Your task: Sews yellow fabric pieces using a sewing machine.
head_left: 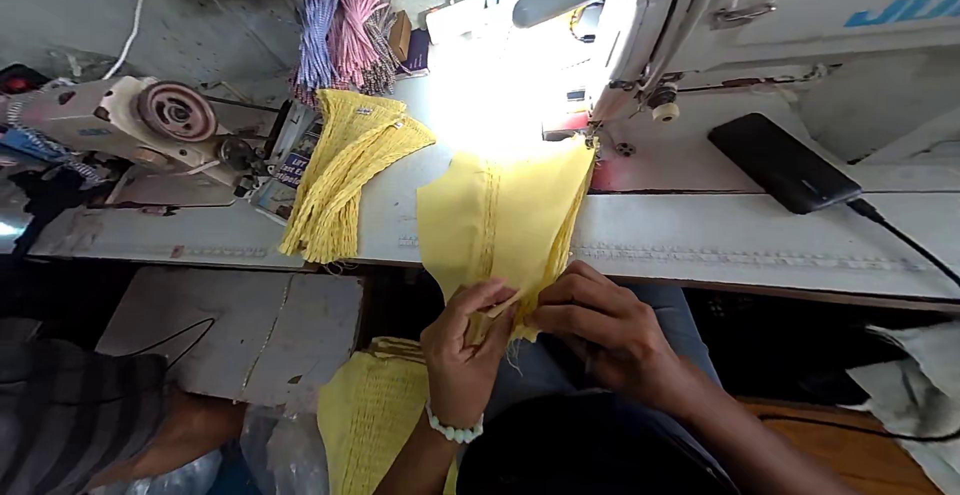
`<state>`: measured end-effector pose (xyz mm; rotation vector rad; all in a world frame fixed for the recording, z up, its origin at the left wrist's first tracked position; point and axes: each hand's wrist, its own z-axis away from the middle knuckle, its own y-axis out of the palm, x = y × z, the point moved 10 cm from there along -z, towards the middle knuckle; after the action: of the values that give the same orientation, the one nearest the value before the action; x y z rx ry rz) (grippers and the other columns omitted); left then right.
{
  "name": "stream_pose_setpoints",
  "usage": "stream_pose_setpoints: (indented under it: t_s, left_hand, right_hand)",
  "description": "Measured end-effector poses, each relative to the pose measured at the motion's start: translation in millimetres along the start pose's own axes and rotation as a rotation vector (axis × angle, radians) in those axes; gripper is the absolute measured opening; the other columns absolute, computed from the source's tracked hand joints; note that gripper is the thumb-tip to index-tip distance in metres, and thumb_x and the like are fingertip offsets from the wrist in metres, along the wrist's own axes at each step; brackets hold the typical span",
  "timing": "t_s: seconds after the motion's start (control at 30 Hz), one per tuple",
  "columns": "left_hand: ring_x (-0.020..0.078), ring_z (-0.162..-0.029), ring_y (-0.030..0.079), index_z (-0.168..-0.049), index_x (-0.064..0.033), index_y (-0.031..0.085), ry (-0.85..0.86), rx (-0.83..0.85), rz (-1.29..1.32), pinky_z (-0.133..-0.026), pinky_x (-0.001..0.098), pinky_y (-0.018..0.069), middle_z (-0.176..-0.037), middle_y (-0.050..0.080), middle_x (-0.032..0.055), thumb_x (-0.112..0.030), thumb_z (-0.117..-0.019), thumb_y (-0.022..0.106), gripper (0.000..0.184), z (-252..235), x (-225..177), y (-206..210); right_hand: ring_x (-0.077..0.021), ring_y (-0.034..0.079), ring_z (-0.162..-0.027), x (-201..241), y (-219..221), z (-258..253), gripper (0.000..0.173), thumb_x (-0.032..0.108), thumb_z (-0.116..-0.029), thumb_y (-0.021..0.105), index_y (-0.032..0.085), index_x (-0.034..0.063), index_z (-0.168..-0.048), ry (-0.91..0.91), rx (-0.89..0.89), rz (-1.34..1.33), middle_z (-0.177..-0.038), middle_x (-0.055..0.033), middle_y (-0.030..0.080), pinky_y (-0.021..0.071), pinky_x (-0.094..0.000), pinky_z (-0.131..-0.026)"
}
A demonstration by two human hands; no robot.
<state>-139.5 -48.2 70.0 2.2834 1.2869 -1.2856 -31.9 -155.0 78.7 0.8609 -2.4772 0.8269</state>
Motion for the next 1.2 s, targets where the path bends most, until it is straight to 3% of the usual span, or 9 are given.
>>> stream_pose_setpoints:
  t_s: [0.13,0.23,0.4,0.5,0.6,0.7,0.93,1.03,1.2]
  left_hand:
    - [-0.0008,-0.099,0.067,-0.112,-0.0070,0.072,-0.026,-0.039,0.049,-0.087,0.0170,0.0561,-0.108,0.074,-0.0042,-0.008,-0.1000,0.063,0.014,-3.4,0.0,-5.3]
    - [-0.0003,-0.106,0.065,-0.111,-0.0103,0.074,-0.016,0.014,0.049,-0.091,0.0160,0.0540,-0.114,0.071,-0.0033,-0.012,-0.1049,0.056,0.019,-5.9,-1.6,-6.7]
    - [0.0078,-0.112,0.066,-0.118,-0.0030,0.072,-0.002,0.058,0.061,-0.097,0.0251,0.0569,-0.119,0.069,0.0040,0.005,-0.0903,0.064,0.030,-5.4,0.1,-6.4]
    - [0.0070,-0.106,0.068,-0.108,-0.0013,0.075,0.042,-0.012,-0.044,-0.092,0.0212,0.0572,-0.110,0.072,0.0058,0.005,-0.0887,0.068,0.021,-6.8,-3.5,-11.2]
    - [0.0057,-0.100,0.068,-0.101,-0.0029,0.076,0.104,-0.024,-0.090,-0.088,0.0178,0.0563,-0.101,0.072,0.0050,-0.005,-0.0927,0.073,0.009,-9.1,-9.1,-10.8]
    - [0.0041,-0.094,0.066,-0.098,-0.0029,0.076,0.142,-0.006,-0.090,-0.084,0.0159,0.0548,-0.096,0.070,0.0045,-0.012,-0.0952,0.072,0.011,-10.6,-13.5,-6.9]
    - [0.0039,-0.098,0.072,-0.108,-0.0039,0.070,-0.013,0.008,0.132,-0.089,0.0215,0.0593,-0.103,0.076,-0.0005,-0.010,-0.0950,0.071,0.014,-7.0,-7.5,-2.1]
    - [0.0073,-0.104,0.072,-0.114,-0.0021,0.064,0.063,0.034,0.016,-0.093,0.0230,0.0586,-0.109,0.076,0.0035,-0.010,-0.0990,0.066,0.017,-3.1,-21.2,-1.1]
    - [0.0079,-0.100,0.070,-0.117,0.0015,0.061,0.221,0.020,-0.277,-0.091,0.0197,0.0560,-0.105,0.072,0.0102,-0.009,-0.1015,0.062,0.019,2.3,-42.9,1.3]
  right_hand:
    - [-0.0119,0.060,-0.093,0.0,-0.3,-7.6,0.007,0.010,-0.1002,0.061,0.069,0.0083,-0.100,0.001,-0.016,0.000,-0.093,-0.0051,0.066,0.0483,-0.0174,-0.085]
    - [-0.0120,0.059,-0.093,-1.3,3.6,-7.6,0.007,0.010,-0.1002,0.062,0.068,0.0087,-0.100,0.010,-0.018,-0.018,-0.094,-0.0054,0.065,0.0471,-0.0181,-0.085]
    - [-0.0127,0.060,-0.094,-0.1,7.7,-6.1,0.008,0.010,-0.1002,0.061,0.069,0.0092,-0.101,0.003,-0.022,-0.026,-0.093,-0.0059,0.065,0.0481,-0.0188,-0.088]
    - [-0.0126,0.062,-0.095,0.8,6.4,-7.2,0.009,0.009,-0.0999,0.061,0.070,0.0086,-0.100,0.004,-0.032,-0.016,-0.093,-0.0061,0.067,0.0491,-0.0189,-0.088]
    - [-0.0119,0.062,-0.094,2.0,5.1,-8.6,0.008,0.007,-0.0995,0.061,0.069,0.0076,-0.101,0.005,-0.046,-0.020,-0.093,-0.0061,0.067,0.0497,-0.0182,-0.087]
    - [-0.0104,0.062,-0.092,3.7,3.5,-9.7,0.006,0.007,-0.0993,0.061,0.067,0.0063,-0.101,0.009,-0.064,-0.028,-0.092,-0.0060,0.067,0.0498,-0.0162,-0.085]
    - [-0.0083,0.063,-0.089,9.1,-5.7,-11.7,0.002,0.006,-0.0979,0.063,0.065,0.0056,-0.097,0.007,-0.101,-0.013,-0.089,-0.0054,0.067,0.0505,-0.0141,-0.083]
    - [-0.0071,0.064,-0.089,10.6,-9.3,-12.4,0.002,0.006,-0.0974,0.064,0.065,0.0052,-0.096,0.021,-0.112,-0.009,-0.089,-0.0052,0.067,0.0510,-0.0134,-0.083]
    - [-0.0056,0.062,-0.085,9.9,-11.1,-12.3,0.010,0.010,-0.0983,0.066,0.072,0.0045,-0.104,0.054,-0.140,-0.002,-0.087,-0.0055,0.068,0.0493,-0.0125,-0.079]
